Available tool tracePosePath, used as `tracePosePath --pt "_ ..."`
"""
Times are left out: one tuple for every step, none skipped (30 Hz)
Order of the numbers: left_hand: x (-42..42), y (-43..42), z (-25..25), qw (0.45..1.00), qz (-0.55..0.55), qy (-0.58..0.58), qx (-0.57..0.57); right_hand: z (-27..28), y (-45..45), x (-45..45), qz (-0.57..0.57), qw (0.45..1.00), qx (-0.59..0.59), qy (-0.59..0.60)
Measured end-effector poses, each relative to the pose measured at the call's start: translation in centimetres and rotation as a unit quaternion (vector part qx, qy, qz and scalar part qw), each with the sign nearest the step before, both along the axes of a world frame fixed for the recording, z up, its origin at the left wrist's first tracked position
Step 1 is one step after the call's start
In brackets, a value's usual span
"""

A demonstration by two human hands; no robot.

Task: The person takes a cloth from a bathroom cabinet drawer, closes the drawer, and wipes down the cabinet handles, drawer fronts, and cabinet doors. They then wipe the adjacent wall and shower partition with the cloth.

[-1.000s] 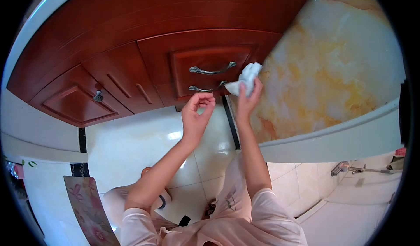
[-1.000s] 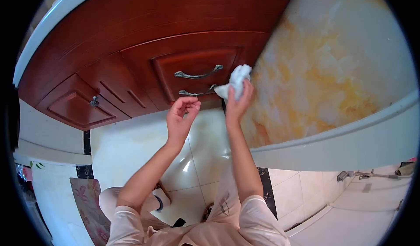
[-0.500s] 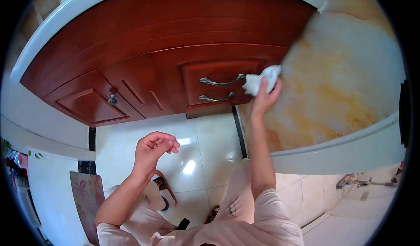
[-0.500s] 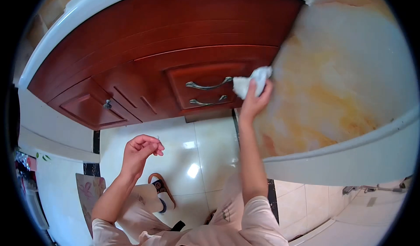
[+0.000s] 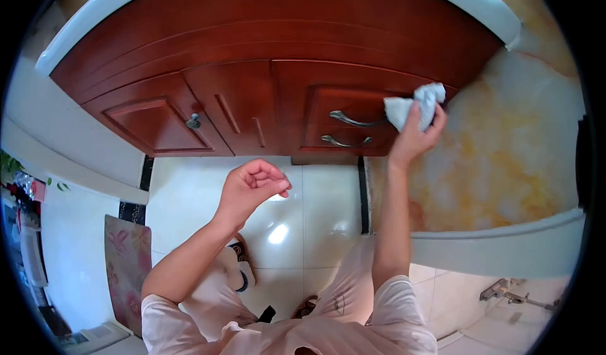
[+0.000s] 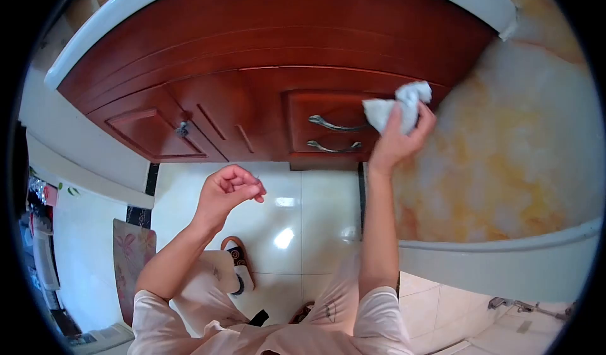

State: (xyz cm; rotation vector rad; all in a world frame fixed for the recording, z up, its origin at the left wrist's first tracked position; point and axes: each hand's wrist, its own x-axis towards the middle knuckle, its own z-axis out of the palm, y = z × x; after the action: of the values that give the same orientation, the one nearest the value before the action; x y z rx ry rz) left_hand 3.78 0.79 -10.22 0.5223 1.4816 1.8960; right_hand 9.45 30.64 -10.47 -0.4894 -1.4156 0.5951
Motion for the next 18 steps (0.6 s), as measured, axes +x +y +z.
tracePosePath --pt "-0.1 0.1 -0.1 1.0 0.0 0.007 -0.006 1.7 -1.4 -0.8 0.004 1.0 0.003 0.014" --pt "-0.3 0.1 -0.2 1.0 0.0 0.013 -0.014 3.2 -2.7 -1.6 0.023 0.996 0.083 -0.018" --pt "-0.4 0.1 -0.2 1.0 -0.001 0.019 -0.023 4.0 -4.2 -2.4 0.043 0.985 0.16 -0.052" --pt "-0.4 0.2 -0.1 1.0 -0.004 0.021 -0.019 3.9 -5.7 -3.1 0.086 0.968 0.211 -0.102" --pt "-0.5 0.5 -0.1 0.999 0.0 0.023 -0.026 3.1 -6.9 -4.0 0.117 0.947 0.269 -0.132" --pt "-0.5 0.7 -0.1 0.999 0.003 0.027 -0.033 2.3 -8.0 -4.2 0.148 0.92 0.296 -0.208" --pt "-0.4 0.7 -0.1 0.999 0.005 0.031 -0.039 1.7 -8.7 -3.8 0.178 0.887 0.32 -0.282" --pt "-0.5 0.7 -0.5 0.999 -0.001 0.041 -0.031 0.9 -8.0 -3.3 0.162 0.891 0.32 -0.28" --pt "-0.4 0.6 -0.5 0.998 -0.007 0.046 -0.037 0.1 -7.0 -2.7 0.149 0.894 0.32 -0.277" --pt "-0.2 0.4 -0.4 0.998 -0.01 0.051 -0.043 -0.4 -5.9 -2.0 0.138 0.896 0.32 -0.274" --pt "0.0 0.1 -0.5 0.997 -0.012 0.055 -0.051 -0.7 -4.4 -0.9 0.095 0.926 0.292 -0.22" --pt "-0.1 -0.5 -1.0 0.995 -0.024 0.077 -0.051 -0.8 -2.4 -0.2 0.079 0.958 0.229 -0.151" --pt "-0.1 -1.0 -1.0 0.995 -0.022 0.084 -0.053 -0.9 -0.9 0.5 0.034 0.984 0.145 -0.096" --pt "0.0 -1.4 -0.8 0.994 -0.022 0.09 -0.056 -0.8 0.2 1.2 0.046 0.998 -0.008 -0.038" --pt "0.0 -1.6 -0.8 0.993 -0.022 0.096 -0.057 0.1 0.7 1.5 0.046 0.993 -0.105 0.019" --pt "-0.2 -1.8 -0.9 0.992 -0.023 0.109 -0.061 0.6 0.5 1.3 0.041 0.99 -0.124 0.043" --pt "-0.5 -2.0 -1.1 0.99 -0.024 0.122 -0.063 0.9 0.1 0.9 0.034 0.987 -0.143 0.069" --pt "-0.6 -2.0 -1.1 0.988 -0.026 0.136 -0.067 0.7 -0.6 -0.1 0.01 0.994 -0.089 0.057"
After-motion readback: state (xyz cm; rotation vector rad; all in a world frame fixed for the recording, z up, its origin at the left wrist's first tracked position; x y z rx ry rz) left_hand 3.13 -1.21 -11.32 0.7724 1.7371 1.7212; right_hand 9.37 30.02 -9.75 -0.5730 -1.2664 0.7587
